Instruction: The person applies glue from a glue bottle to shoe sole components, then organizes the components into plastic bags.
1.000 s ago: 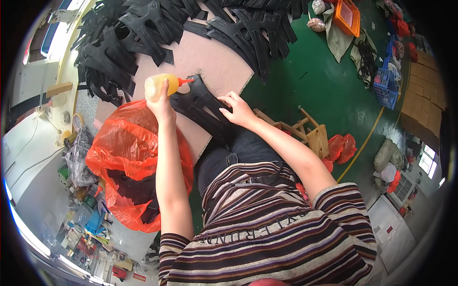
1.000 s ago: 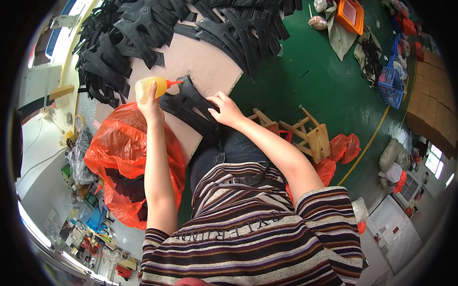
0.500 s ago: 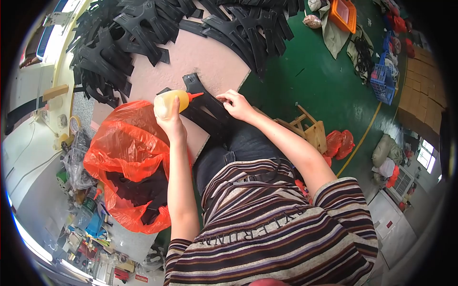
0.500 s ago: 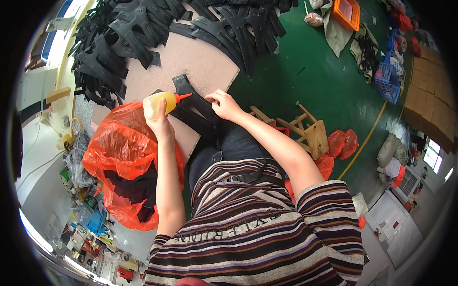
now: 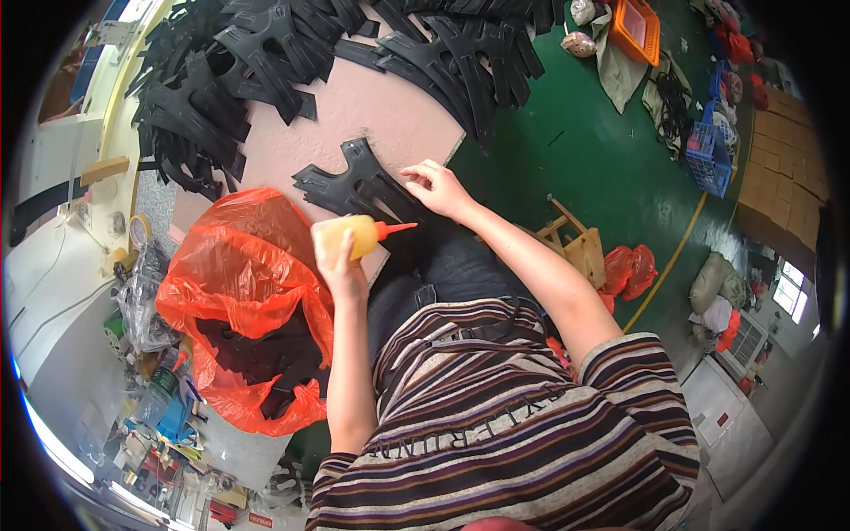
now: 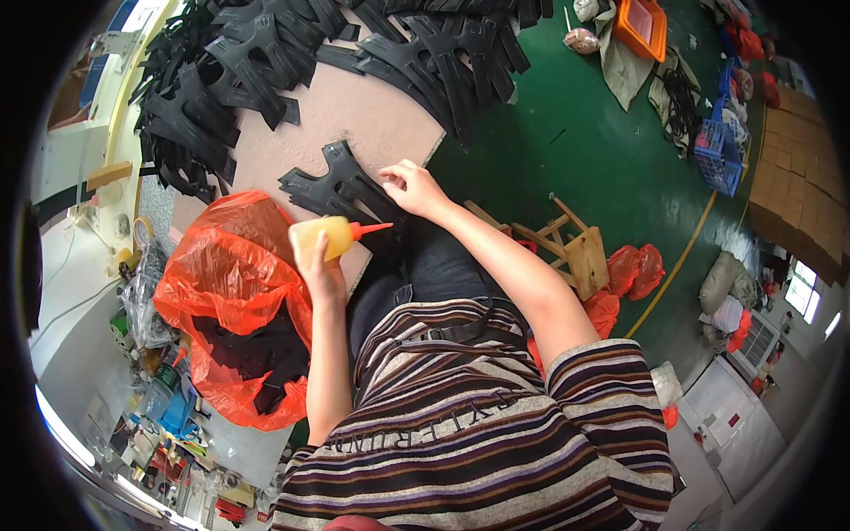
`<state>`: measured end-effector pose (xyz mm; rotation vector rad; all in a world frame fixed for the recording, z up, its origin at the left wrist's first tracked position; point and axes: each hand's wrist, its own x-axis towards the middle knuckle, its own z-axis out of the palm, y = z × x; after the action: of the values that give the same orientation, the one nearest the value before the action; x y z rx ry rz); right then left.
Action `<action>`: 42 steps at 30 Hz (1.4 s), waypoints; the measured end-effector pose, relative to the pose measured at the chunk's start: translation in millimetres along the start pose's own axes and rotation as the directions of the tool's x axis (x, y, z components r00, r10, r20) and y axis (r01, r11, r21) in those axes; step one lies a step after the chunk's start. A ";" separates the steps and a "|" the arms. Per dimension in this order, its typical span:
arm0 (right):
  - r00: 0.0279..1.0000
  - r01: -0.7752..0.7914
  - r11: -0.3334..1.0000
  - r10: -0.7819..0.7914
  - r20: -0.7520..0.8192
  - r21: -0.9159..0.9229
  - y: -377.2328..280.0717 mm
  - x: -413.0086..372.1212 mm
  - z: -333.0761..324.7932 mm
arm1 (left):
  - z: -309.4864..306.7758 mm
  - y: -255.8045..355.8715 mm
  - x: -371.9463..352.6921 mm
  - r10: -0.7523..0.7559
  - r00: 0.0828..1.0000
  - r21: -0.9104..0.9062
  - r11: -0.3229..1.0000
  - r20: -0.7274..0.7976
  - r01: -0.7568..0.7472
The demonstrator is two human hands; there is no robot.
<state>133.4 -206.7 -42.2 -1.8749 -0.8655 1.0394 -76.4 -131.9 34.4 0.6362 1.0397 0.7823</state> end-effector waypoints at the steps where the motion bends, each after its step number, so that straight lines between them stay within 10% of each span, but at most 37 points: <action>1: 0.999 0.031 0.999 -0.033 -0.031 -0.040 -13.0 1.9 0.6 | -18.4 2.6 1.3 0.019 1.000 0.028 0.999 -0.018 -0.018; 5: 0.989 0.093 0.882 -0.134 -0.056 -0.461 -50.9 15.9 26.7 | -46.0 28.5 9.3 -0.039 0.996 -0.182 0.983 -0.075 0.025; 15: 0.993 0.075 0.991 -0.064 -0.099 0.115 -61.0 17.8 36.3 | -62.7 52.2 7.0 0.025 0.989 -0.489 0.867 -0.145 -0.094; 21: 0.867 0.377 0.926 -0.360 -0.345 -0.018 -72.8 130.7 -44.2 | -62.6 60.9 6.1 0.026 0.993 -0.524 0.847 -0.117 -0.084; 27: 0.917 0.134 0.982 -0.071 -0.392 0.135 -80.2 198.9 -147.1 | -51.6 66.9 6.6 0.040 0.995 -0.529 0.845 -0.092 -0.083; 31: 0.739 -0.025 0.795 -0.394 -0.547 -0.606 -38.5 230.0 -176.0 | -50.7 66.2 13.1 0.020 0.992 -0.540 0.837 -0.128 -0.086; 37: 0.866 0.474 0.785 -0.497 0.053 -0.399 -68.6 113.9 -56.6 | -41.1 69.2 50.4 0.261 0.938 -0.079 0.955 -0.226 -0.285; 42: 0.681 0.732 0.480 -0.530 0.505 -0.483 -30.3 29.6 14.6 | -36.2 70.9 69.7 0.310 0.901 -0.070 0.936 -0.305 -0.346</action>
<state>127.8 -163.8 -30.3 -1.6413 -2.1642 0.5270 -107.8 -31.0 40.6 0.6106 1.1536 1.2569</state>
